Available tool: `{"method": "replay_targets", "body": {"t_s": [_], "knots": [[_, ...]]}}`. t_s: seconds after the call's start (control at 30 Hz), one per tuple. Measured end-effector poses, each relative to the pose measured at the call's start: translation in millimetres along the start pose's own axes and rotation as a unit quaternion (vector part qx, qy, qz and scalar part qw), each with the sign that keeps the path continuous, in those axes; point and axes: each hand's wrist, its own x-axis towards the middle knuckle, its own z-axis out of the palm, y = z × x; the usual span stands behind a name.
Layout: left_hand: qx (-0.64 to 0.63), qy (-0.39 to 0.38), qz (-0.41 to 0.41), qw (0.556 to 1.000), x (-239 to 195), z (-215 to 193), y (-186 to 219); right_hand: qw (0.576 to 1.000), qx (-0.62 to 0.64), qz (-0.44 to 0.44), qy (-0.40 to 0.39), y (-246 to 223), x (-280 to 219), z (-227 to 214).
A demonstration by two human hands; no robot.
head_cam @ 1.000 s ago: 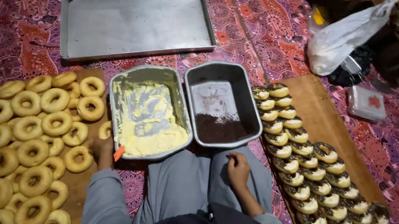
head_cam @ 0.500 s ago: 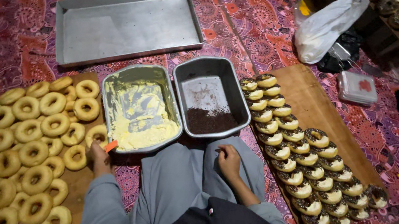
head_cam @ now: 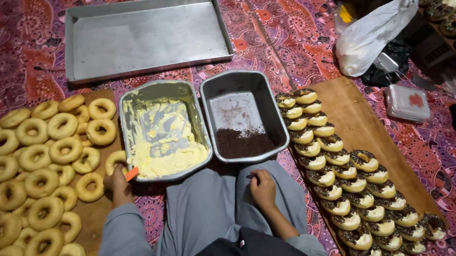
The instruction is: The person sits on a patterned rug and repeatedly picks up plain donuts, dips them into a yellow cream, then into a dark crumb mixture, and places them on a wooden board. The process is repeated for multiple donuts.
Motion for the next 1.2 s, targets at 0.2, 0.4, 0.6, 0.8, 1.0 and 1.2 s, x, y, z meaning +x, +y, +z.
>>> {"method": "replay_targets", "body": {"t_s": [0.2,0.4,0.6,0.8,1.0,1.2], "knots": [[-0.404,-0.048,-0.085,0.909,-80,-73,-57,0.977,0.164,0.138,-0.018,27,-6,28],[-0.343,-0.188,-0.193,0.9,-225,-84,-130,0.742,0.419,0.256,-0.456,-26,-58,96],[-0.277,-0.223,-0.13,0.926,-260,-77,-116,0.821,0.442,0.24,-0.271,-54,-66,92],[-0.363,-0.205,-0.188,0.889,-244,-61,-73,0.835,0.389,0.069,-0.384,-92,-52,58],[-0.385,-0.215,-0.118,0.89,-212,-69,-63,0.81,0.304,-0.175,-0.471,-118,-24,101],[-0.433,-0.18,-0.233,0.852,-171,-67,-79,0.878,0.072,-0.255,-0.399,-117,109,197]]}}
